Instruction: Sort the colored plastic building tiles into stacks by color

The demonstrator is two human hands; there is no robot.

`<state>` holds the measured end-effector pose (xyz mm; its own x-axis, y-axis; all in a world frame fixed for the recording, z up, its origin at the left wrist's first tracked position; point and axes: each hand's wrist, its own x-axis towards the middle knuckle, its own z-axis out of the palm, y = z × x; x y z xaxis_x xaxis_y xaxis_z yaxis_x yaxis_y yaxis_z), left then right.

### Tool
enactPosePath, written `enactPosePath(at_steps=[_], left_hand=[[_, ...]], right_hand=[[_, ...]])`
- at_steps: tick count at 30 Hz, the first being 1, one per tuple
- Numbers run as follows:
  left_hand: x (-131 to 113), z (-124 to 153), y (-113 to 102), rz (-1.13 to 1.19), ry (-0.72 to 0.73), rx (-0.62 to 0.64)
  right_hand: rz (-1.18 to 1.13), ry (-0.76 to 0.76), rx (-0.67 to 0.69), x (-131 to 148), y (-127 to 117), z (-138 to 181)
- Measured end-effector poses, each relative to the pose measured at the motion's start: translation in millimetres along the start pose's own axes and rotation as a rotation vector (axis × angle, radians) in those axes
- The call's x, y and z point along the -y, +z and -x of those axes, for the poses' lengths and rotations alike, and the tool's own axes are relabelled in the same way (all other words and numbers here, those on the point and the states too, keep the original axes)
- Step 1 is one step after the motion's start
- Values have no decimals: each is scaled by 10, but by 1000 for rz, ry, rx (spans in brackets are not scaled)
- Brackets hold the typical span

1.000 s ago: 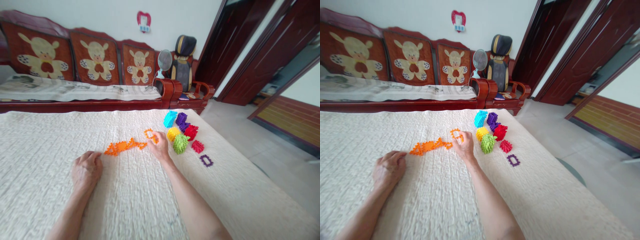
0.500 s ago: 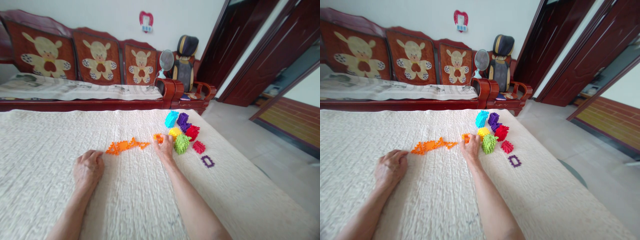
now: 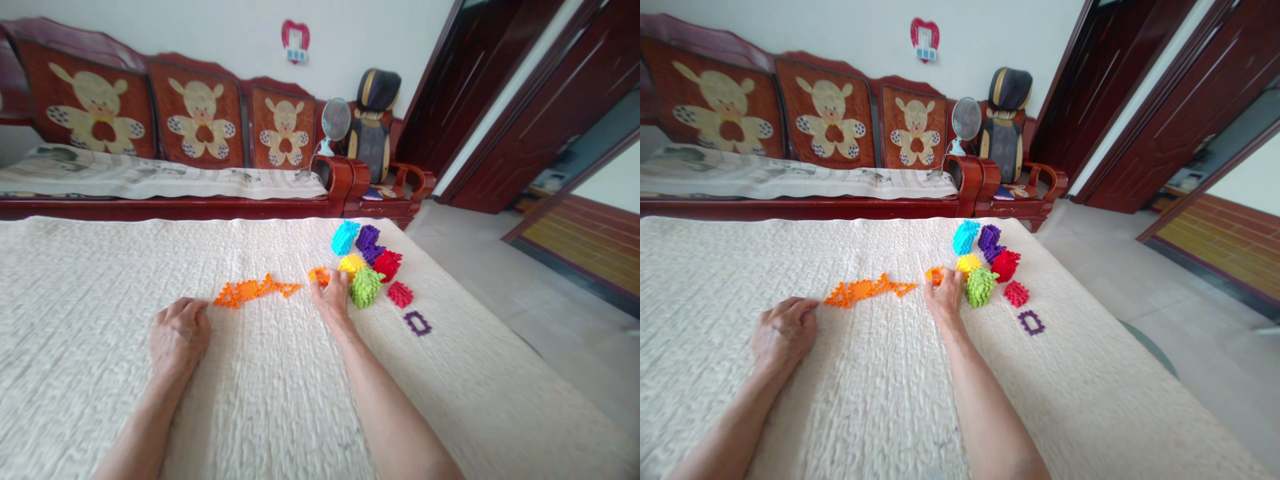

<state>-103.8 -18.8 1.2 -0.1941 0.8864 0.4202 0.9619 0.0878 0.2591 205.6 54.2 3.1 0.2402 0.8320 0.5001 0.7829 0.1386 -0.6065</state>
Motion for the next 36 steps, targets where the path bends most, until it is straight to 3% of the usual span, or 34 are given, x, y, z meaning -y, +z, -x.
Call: enactPosePath(at_steps=[13, 36], left_hand=[[-3, -4, -2, -11, 9, 0], [49, -16, 24, 1, 25, 6]], right_hand=[[106, 8, 38, 43, 18, -13], [85, -42, 72, 39, 14, -4]])
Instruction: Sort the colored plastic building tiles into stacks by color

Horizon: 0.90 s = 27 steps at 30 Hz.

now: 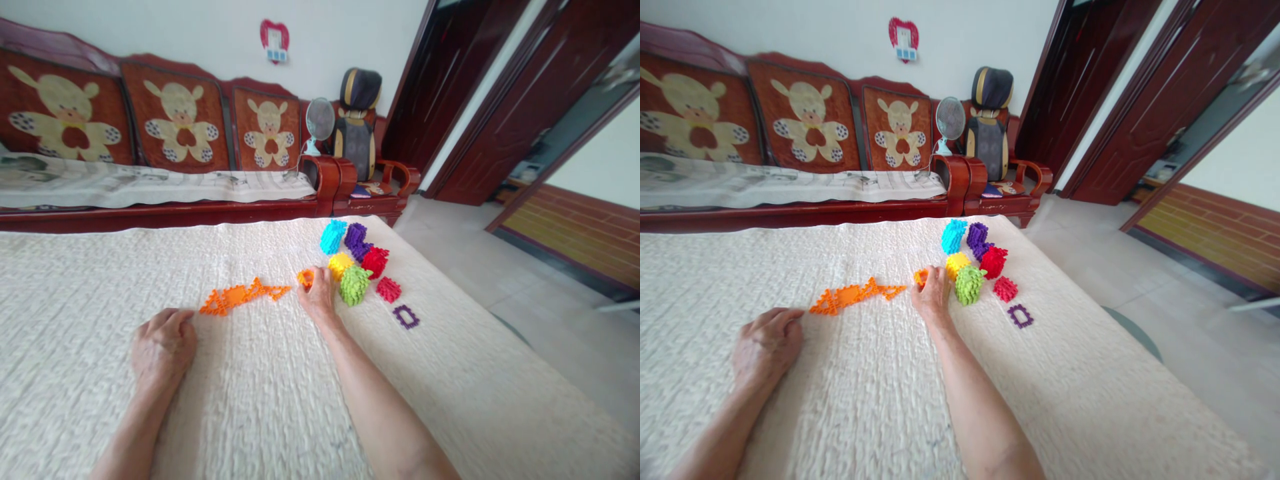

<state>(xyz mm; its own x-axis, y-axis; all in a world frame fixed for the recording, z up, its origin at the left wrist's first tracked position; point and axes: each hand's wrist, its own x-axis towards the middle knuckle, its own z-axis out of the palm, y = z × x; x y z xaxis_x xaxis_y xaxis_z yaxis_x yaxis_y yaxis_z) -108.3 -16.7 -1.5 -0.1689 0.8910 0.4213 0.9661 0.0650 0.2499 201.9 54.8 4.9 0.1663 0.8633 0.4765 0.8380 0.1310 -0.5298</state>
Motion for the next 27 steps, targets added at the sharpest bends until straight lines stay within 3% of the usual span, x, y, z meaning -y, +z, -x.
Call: enactPosePath(at_steps=[3, 6, 9, 14, 22, 27], left_hand=[[-24, -1, -21, -9, -7, 10], [-54, 2, -42, -14, -14, 12], [-77, 4, -55, -18, -28, 14], [-88, 4, -60, -21, -33, 13], [-39, 5, -20, -26, 6, -13], [-17, 7, 6, -19, 13, -19]], right_hand=[[-28, -23, -50, 46, -40, 4], [-133, -160, -66, 123, -57, 10], [-262, -327, 65, 220, -41, 46], [-333, -459, 228, 321, -5, 133], [-338, -572, 328, 316, 52, 167], [-293, -544, 371, 360, 15, 187]])
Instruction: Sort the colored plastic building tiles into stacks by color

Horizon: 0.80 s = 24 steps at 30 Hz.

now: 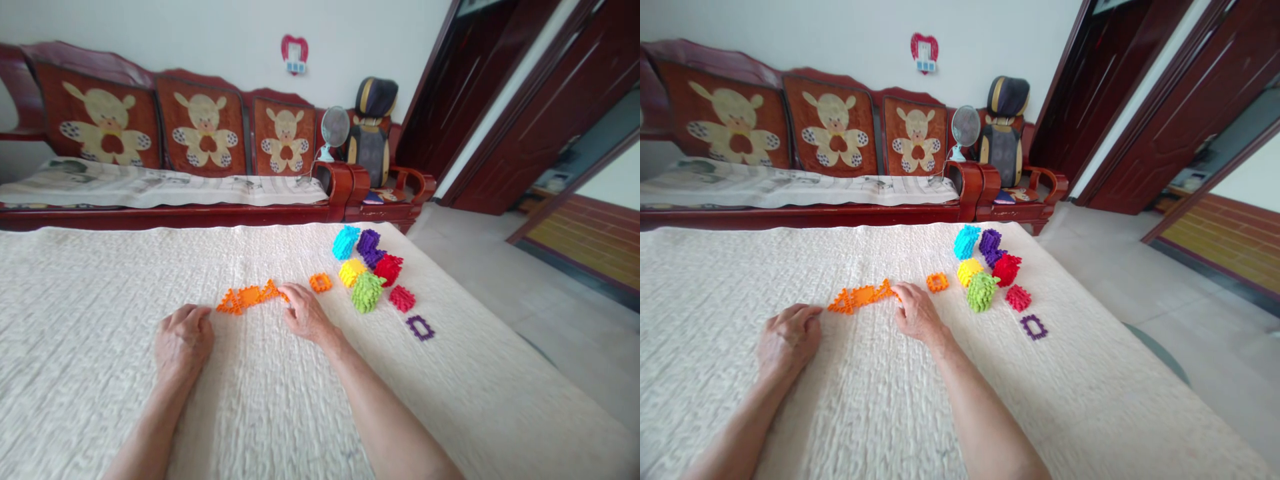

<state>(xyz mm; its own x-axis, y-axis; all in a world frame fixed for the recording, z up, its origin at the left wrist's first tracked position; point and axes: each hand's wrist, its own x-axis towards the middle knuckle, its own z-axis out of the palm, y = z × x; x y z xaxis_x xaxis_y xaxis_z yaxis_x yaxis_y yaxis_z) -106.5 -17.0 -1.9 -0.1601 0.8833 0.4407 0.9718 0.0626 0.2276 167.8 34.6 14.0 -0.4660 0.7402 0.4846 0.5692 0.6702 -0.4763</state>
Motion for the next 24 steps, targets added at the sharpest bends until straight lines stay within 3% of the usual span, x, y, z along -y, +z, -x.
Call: enactPosePath(at_steps=[14, 24], left_hand=[[36, 0, 10, 12, 28, -14], [50, -5, 37, -2, 19, -17]], right_hand=[[35, 46, 45, -57, 41, 4], [-89, 163, -142, -85, 66, -10]])
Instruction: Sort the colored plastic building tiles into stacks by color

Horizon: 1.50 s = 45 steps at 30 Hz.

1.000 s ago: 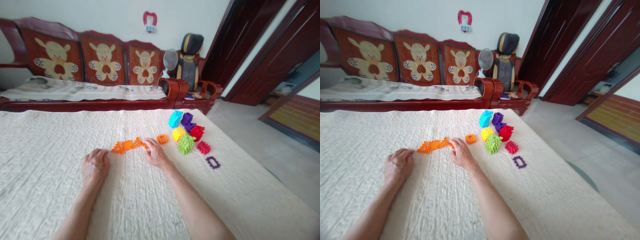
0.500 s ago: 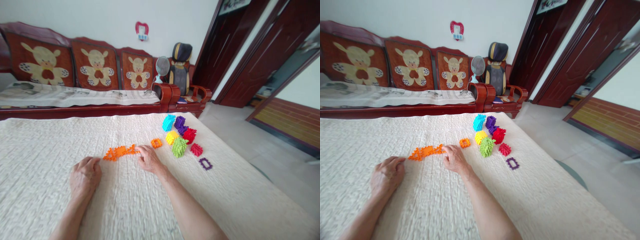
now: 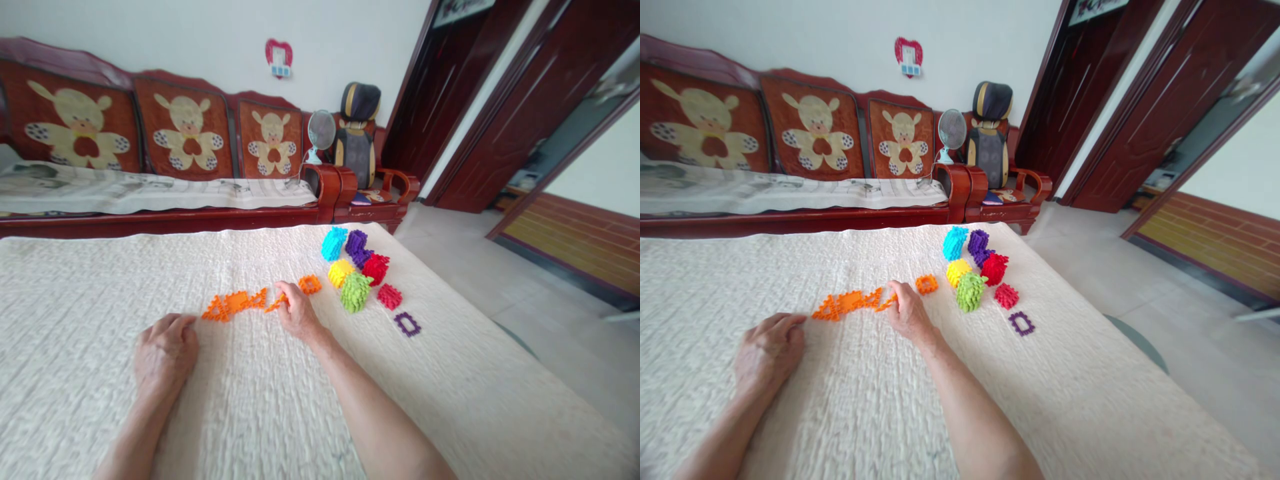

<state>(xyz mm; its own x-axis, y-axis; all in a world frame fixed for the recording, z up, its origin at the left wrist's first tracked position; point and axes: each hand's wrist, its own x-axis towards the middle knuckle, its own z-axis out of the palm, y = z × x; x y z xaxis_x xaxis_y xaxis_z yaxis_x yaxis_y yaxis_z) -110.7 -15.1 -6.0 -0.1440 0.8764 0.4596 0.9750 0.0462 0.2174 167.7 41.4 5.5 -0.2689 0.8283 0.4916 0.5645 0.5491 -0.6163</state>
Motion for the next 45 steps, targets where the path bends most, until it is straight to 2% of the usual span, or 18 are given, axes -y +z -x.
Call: enactPosePath(at_steps=[4, 9, 18, 25, 31, 39, 45], left_hand=[[-20, -1, -21, -3, -3, 4], [-41, 4, -41, -6, -7, 11], [-39, 0, -45, 4, -10, 4], [-53, -2, -63, 27, -22, 10], [-56, 0, -57, 12, -18, 19], [-65, -5, -56, 9, -33, 25], [-81, 2, -66, 9, -28, 15]], right_hand=[[-105, -5, 69, 69, -29, 10], [-164, 22, 77, 128, -65, 14], [-43, 106, 135, 169, -85, 25], [37, 48, 205, 214, -97, 14], [7, -33, 133, 130, -77, 2], [113, -48, 221, 214, -51, 31], [69, -135, 246, 181, -69, 21]])
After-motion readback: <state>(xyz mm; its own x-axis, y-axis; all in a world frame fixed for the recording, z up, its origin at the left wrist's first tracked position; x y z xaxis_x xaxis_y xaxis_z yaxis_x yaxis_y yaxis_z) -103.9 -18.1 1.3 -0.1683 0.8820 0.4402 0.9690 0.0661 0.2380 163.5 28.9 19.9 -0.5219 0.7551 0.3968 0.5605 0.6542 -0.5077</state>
